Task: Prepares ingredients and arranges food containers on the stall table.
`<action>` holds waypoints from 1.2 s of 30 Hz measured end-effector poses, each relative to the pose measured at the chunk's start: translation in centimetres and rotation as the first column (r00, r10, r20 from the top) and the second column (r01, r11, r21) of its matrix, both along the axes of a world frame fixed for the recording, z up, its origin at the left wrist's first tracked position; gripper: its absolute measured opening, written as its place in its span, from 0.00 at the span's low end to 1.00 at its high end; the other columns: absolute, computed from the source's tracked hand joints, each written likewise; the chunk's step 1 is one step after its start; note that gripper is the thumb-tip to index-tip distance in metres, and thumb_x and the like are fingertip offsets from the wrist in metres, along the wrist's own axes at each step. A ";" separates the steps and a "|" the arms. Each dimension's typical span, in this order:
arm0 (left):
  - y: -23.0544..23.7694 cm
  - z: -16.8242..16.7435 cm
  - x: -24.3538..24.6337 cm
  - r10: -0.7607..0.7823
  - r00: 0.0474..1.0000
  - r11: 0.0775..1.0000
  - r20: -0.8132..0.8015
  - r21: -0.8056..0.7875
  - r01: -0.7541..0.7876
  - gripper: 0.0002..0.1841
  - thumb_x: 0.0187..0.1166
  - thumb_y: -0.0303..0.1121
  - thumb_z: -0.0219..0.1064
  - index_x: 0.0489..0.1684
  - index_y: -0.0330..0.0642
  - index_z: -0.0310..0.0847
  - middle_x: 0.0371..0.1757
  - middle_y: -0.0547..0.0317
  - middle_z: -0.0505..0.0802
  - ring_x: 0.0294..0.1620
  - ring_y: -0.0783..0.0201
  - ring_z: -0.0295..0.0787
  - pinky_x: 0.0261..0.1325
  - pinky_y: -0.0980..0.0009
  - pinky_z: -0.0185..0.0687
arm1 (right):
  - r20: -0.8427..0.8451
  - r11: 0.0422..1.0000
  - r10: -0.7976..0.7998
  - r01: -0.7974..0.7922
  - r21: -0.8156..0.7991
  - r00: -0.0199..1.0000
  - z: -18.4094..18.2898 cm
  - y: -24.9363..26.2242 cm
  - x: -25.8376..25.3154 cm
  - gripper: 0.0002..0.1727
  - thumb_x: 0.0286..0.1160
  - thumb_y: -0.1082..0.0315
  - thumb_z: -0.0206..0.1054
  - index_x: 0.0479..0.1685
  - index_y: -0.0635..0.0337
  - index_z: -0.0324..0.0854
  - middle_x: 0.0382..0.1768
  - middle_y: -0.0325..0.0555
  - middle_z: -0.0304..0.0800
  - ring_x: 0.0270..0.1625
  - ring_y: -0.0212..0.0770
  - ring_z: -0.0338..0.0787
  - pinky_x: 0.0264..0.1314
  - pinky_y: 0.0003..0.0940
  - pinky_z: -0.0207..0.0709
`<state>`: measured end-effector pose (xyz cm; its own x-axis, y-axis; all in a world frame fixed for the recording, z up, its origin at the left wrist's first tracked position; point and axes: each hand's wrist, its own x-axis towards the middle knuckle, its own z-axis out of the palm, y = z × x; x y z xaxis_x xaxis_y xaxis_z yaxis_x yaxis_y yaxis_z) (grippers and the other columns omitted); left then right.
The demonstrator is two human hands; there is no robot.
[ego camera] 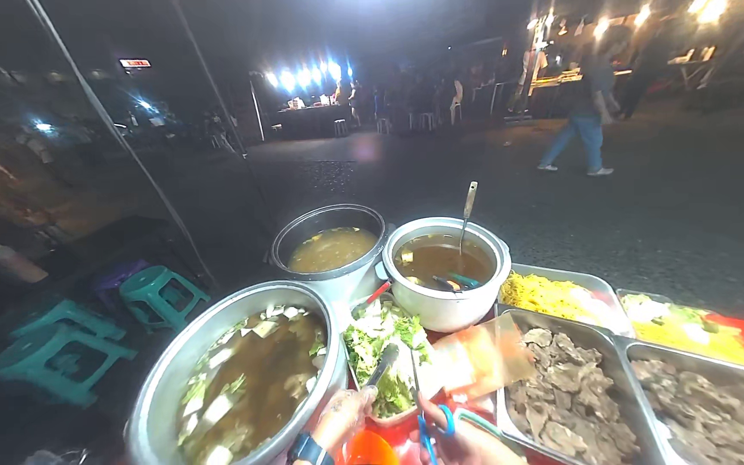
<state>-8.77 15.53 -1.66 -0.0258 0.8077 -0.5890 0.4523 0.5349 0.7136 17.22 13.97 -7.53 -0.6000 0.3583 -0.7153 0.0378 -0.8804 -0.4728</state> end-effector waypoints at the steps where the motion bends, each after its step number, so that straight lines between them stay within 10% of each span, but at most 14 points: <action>1: -0.6 0.1 0.0 0.026 0.999 1.000 0.035 -0.014 -0.025 0.23 0.85 0.56 0.61 0.31 0.46 0.86 0.18 0.66 0.78 0.18 0.68 0.69 0.27 0.66 0.68 | 0.011 1.000 -0.004 0.004 0.002 1.000 -0.3 1.0 -0.6 0.48 0.71 0.16 0.43 0.62 0.51 0.78 0.29 0.42 0.84 0.24 0.37 0.83 0.23 0.34 0.78; 8: -2.8 -0.1 -0.1 0.168 0.970 0.986 0.177 -0.051 -0.162 0.19 0.87 0.49 0.62 0.31 0.45 0.84 0.17 0.68 0.76 0.14 0.72 0.65 0.20 0.73 0.64 | 0.229 0.995 -0.032 0.009 0.101 0.973 -2.1 4.1 -2.3 0.42 0.72 0.21 0.55 0.63 0.50 0.80 0.26 0.38 0.81 0.21 0.34 0.79 0.22 0.31 0.76; 22: -4.4 -0.5 -2.4 0.203 0.932 0.977 0.299 -0.128 -0.172 0.16 0.88 0.47 0.61 0.37 0.46 0.83 0.22 0.67 0.81 0.11 0.75 0.62 0.14 0.79 0.59 | 0.574 0.857 -0.098 -0.224 0.464 0.813 -4.3 2.2 1.2 0.28 0.62 0.38 0.81 0.30 0.57 0.86 0.16 0.34 0.80 0.16 0.31 0.77 0.23 0.32 0.74; 26: -4.5 -0.3 -1.4 0.237 0.922 0.969 0.305 -0.145 -0.201 0.17 0.89 0.48 0.59 0.35 0.47 0.82 0.19 0.68 0.77 0.10 0.75 0.60 0.13 0.78 0.57 | 0.500 0.861 -0.087 -0.187 0.473 0.861 -4.6 1.4 1.6 0.28 0.69 0.39 0.77 0.42 0.58 0.85 0.20 0.36 0.82 0.20 0.32 0.80 0.27 0.32 0.78; 32: -4.9 -0.1 -0.6 0.339 0.850 0.940 0.404 -0.171 -0.294 0.17 0.90 0.48 0.57 0.36 0.48 0.81 0.19 0.68 0.76 0.10 0.74 0.60 0.12 0.78 0.58 | 0.306 0.943 0.108 -0.195 0.269 0.946 -0.5 -1.2 0.4 0.42 0.78 0.21 0.45 0.67 0.46 0.80 0.34 0.37 0.87 0.29 0.35 0.83 0.30 0.33 0.74; 36: -6.4 0.0 0.4 0.308 0.850 0.946 0.427 -0.230 -0.227 0.19 0.90 0.50 0.54 0.36 0.47 0.79 0.15 0.69 0.73 0.07 0.74 0.58 0.09 0.78 0.56 | 0.275 0.970 0.052 -0.114 0.214 0.960 -1.0 0.3 -1.0 0.43 0.74 0.19 0.49 0.67 0.45 0.80 0.37 0.40 0.86 0.32 0.38 0.84 0.34 0.38 0.78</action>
<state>-8.40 9.12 -1.63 0.0743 0.6987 -0.7115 -0.0760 0.7154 0.6946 16.25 14.25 -8.48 -0.4344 0.4852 -0.7589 0.2574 -0.7405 -0.6208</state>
